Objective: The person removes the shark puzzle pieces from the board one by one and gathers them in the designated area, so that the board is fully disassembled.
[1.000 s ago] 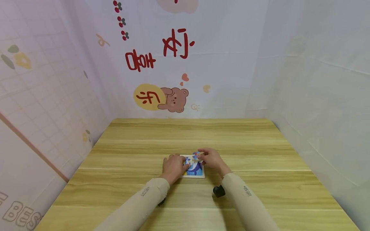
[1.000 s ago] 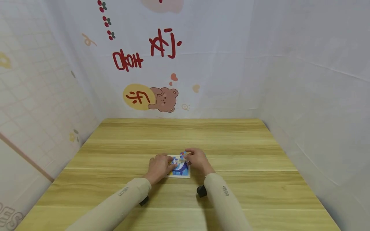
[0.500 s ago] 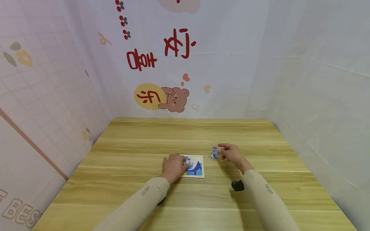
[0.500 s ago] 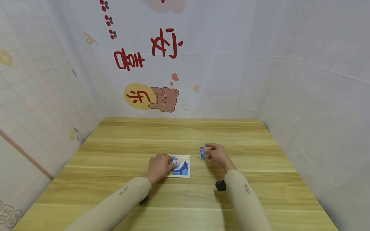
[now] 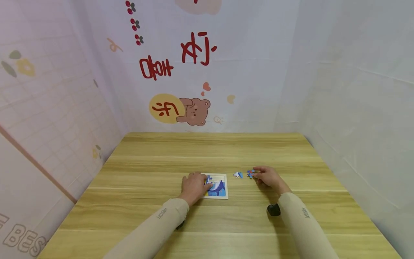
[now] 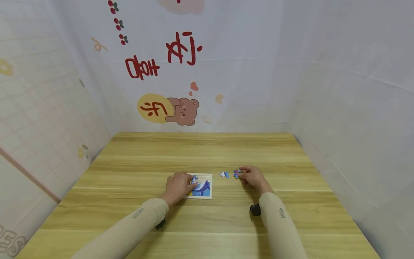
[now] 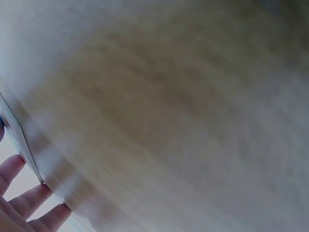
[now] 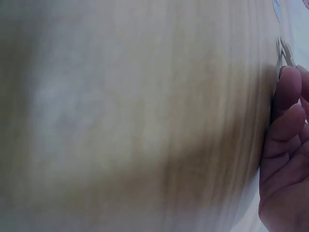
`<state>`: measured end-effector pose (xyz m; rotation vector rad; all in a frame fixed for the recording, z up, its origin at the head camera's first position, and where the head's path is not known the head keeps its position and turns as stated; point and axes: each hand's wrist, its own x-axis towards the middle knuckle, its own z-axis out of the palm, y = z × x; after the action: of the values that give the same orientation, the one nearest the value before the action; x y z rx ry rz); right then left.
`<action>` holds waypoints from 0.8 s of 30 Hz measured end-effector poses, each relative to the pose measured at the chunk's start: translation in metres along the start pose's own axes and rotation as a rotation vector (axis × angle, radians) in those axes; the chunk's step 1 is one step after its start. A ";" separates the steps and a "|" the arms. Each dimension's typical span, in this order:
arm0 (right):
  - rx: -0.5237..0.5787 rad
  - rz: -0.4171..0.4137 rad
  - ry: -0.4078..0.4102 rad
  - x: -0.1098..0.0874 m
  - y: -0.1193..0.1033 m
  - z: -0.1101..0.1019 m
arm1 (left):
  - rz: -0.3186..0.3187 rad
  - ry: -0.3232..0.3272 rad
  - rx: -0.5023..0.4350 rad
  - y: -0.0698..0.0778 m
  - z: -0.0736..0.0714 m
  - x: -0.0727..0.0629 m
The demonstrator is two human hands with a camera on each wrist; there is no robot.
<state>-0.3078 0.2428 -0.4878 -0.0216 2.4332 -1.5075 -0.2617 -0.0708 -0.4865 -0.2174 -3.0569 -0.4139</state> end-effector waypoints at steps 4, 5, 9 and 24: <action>0.006 -0.019 -0.015 0.002 0.000 0.002 | 0.003 0.002 -0.010 -0.001 0.001 0.000; 0.003 -0.023 -0.017 0.002 0.000 0.002 | 0.006 0.004 -0.013 -0.002 0.000 0.000; -0.034 -0.046 -0.020 0.002 -0.002 0.003 | 0.005 0.001 -0.016 -0.002 0.000 -0.001; -0.081 -0.062 0.003 -0.001 -0.003 0.006 | 0.005 -0.006 -0.030 0.000 -0.002 -0.001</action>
<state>-0.3056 0.2360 -0.4871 -0.1123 2.5167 -1.4341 -0.2603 -0.0718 -0.4851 -0.2284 -3.0565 -0.4597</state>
